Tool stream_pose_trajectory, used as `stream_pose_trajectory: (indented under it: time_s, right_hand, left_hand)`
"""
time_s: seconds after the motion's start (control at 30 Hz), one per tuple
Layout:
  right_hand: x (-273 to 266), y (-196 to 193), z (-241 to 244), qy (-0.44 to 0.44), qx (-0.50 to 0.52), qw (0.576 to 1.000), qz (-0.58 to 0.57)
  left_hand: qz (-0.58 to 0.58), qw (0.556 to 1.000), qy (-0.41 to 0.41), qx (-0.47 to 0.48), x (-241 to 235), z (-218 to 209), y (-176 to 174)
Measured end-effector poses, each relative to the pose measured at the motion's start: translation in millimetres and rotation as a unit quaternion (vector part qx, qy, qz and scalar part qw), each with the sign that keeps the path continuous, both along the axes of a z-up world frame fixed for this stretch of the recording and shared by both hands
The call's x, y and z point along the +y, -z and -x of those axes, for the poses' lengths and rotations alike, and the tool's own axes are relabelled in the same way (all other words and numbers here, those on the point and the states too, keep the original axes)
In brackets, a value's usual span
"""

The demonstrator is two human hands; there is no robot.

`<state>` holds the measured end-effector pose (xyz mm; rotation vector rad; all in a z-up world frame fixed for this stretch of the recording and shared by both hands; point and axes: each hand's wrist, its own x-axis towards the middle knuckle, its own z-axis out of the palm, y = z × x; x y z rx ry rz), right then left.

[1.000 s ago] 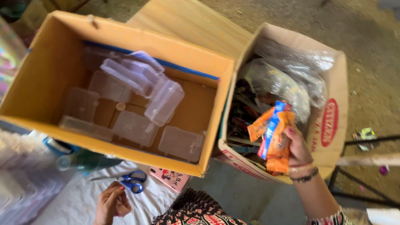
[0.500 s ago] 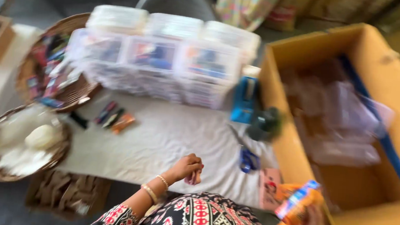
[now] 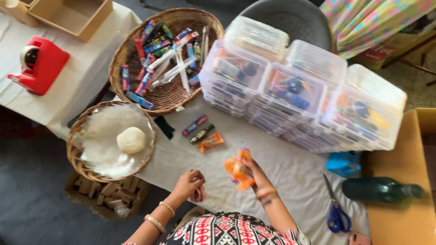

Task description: The person selects small packaged items from a wicker basket and places them into clear plastic containers on a table. They repeatedly pick items, arrange them inside the containers, close the lids, and stack the filled containers. The person also reaches into a cardboard box to retrieve additional items and continues packing them into containers.

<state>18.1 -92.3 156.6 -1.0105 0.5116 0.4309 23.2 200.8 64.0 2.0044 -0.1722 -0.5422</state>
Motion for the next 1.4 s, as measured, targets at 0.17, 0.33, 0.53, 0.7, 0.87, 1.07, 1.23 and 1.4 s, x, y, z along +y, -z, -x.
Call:
stream_pose_trajectory:
  time_s: [0.17, 0.33, 0.53, 0.7, 0.87, 1.07, 1.23, 1.4]
  right_hand:
    - [92.9, -14.8, -124.9, -0.044, -0.075, 0.996, -0.026]
    - [148.3, 12.3, -224.3, -0.038, -0.099, 0.989, -0.106]
    - [146.1, 54.8, -233.4, 0.039, -0.026, 0.983, -0.175]
    - [84.1, 33.0, -144.5, -0.029, -0.112, 0.984, -0.139]
    - [-13.3, 70.6, -13.9, 0.043, -0.135, 0.966, 0.215]
    - [-142.5, 118.9, 153.6, 0.115, -0.103, 0.584, 0.797]
    - [-174.3, 151.9, 195.4, 0.085, 0.010, 0.606, 0.791]
    - [-91.7, 119.5, 121.1, 0.088, -0.207, 0.726, 0.650]
  left_hand:
    - [-0.007, 0.994, -0.099, 0.036, 55.4, 6.3, 5.3]
    - [0.065, 0.980, -0.174, 0.069, 79.6, 27.3, 25.8]
    - [0.157, 0.950, -0.214, 0.163, 90.5, 35.0, 31.2]
    - [0.194, 0.950, -0.184, 0.162, 73.3, 5.4, 25.4]
    - [0.061, 0.992, -0.101, -0.043, 53.2, -43.4, -8.8]
    - [0.085, 0.986, -0.116, -0.090, 34.3, -90.8, -56.9]
    - [0.102, 0.991, -0.085, -0.023, -6.8, -87.8, -63.1]
    - [0.145, 0.986, 0.034, 0.079, -64.4, -50.7, -41.0]
